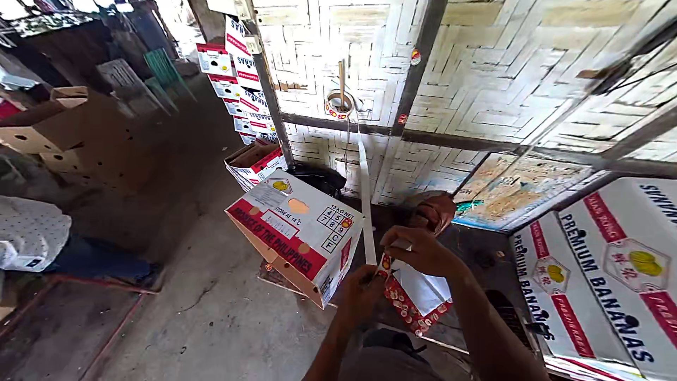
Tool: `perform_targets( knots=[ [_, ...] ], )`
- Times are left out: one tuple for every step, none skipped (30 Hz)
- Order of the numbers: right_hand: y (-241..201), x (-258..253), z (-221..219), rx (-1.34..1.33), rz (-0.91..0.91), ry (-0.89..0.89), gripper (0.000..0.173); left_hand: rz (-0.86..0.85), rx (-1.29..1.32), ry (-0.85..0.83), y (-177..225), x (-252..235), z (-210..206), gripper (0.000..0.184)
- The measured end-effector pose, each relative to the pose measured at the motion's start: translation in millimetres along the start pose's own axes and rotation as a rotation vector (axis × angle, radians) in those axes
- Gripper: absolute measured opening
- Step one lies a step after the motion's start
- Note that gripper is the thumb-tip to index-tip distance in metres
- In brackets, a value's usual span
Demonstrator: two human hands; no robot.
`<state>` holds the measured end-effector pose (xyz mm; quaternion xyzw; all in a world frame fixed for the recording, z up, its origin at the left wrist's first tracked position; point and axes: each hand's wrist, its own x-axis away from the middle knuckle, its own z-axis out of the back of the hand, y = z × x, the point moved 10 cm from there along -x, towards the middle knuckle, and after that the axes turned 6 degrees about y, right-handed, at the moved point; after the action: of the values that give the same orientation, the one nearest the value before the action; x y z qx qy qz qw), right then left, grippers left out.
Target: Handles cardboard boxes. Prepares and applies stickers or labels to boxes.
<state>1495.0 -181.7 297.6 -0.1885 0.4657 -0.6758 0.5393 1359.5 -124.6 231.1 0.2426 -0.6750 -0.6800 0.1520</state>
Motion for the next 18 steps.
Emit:
perform_targets(
  knots=[
    [2.3,-1.2,2.2,0.012,-0.012,0.064,0.025,0.026,0.005,0.024,-4.9,-0.6,1.2,0.018],
    [4.4,-1.1,7.7,0.053,-0.021,0.168,0.028,0.041,0.001,0.059,-8.8,-1.9,3.6,0.018],
    [6.3,1.0,14.4,0.102,-0.014,0.288,0.029,0.048,-0.011,0.103,-11.9,-3.8,6.9,0.018],
    [7.2,6.2,20.5,0.150,0.010,0.396,0.027,0.048,-0.015,0.144,-14.0,-5.7,9.8,0.017],
    [7.5,13.9,24.6,0.190,0.031,0.464,0.024,0.047,-0.010,0.175,-15.4,-7.2,11.4,0.016],
    [6.0,21.3,26.1,0.227,0.051,0.480,0.022,0.049,-0.008,0.200,-15.9,-9.0,12.5,0.015],
    [3.2,26.9,24.0,0.267,0.070,0.452,0.020,0.050,-0.012,0.220,-15.7,-11.3,13.4,0.014],
    [0.4,31.5,17.5,0.317,0.091,0.399,0.021,0.051,-0.019,0.235,-15.0,-13.0,13.6,0.014],
    [-1.4,35.4,8.0,0.381,0.123,0.344,0.022,0.046,-0.032,0.246,-14.3,-14.5,12.9,0.014],
    [-1.5,38.4,-2.7,0.452,0.154,0.303,0.023,0.032,-0.056,0.252,-13.9,-16.1,11.5,0.013],
    [-0.8,40.1,-12.7,0.512,0.182,0.281,0.025,0.009,-0.100,0.253,-13.6,-17.9,9.8,0.014],
    [1.4,40.8,-20.5,0.559,0.207,0.277,0.026,-0.024,-0.177,0.255,-12.7,-19.6,8.0,0.014],
    [4.1,40.8,-24.4,0.590,0.221,0.284,0.026,-0.057,-0.271,0.255,-11.1,-20.9,6.1,0.015],
    [6.9,40.0,-24.5,0.604,0.228,0.291,0.026,-0.093,-0.360,0.253,-8.4,-22.4,3.7,0.015],
    [10.1,38.7,-22.5,0.604,0.229,0.293,0.026,-0.123,-0.435,0.253,-5.1,-23.3,0.8,0.015],
    [13.3,37.3,-20.5,0.598,0.225,0.280,0.026,-0.141,-0.491,0.256,-2.4,-23.5,-2.2,0.015],
    [17.0,36.3,-19.4,0.594,0.223,0.256,0.027,-0.152,-0.529,0.258,-1.8,-23.4,-5.0,0.015],
    [21.1,35.5,-19.4,0.594,0.227,0.231,0.027,-0.162,-0.556,0.258,-3.0,-23.4,-7.4,0.016]
  ],
)
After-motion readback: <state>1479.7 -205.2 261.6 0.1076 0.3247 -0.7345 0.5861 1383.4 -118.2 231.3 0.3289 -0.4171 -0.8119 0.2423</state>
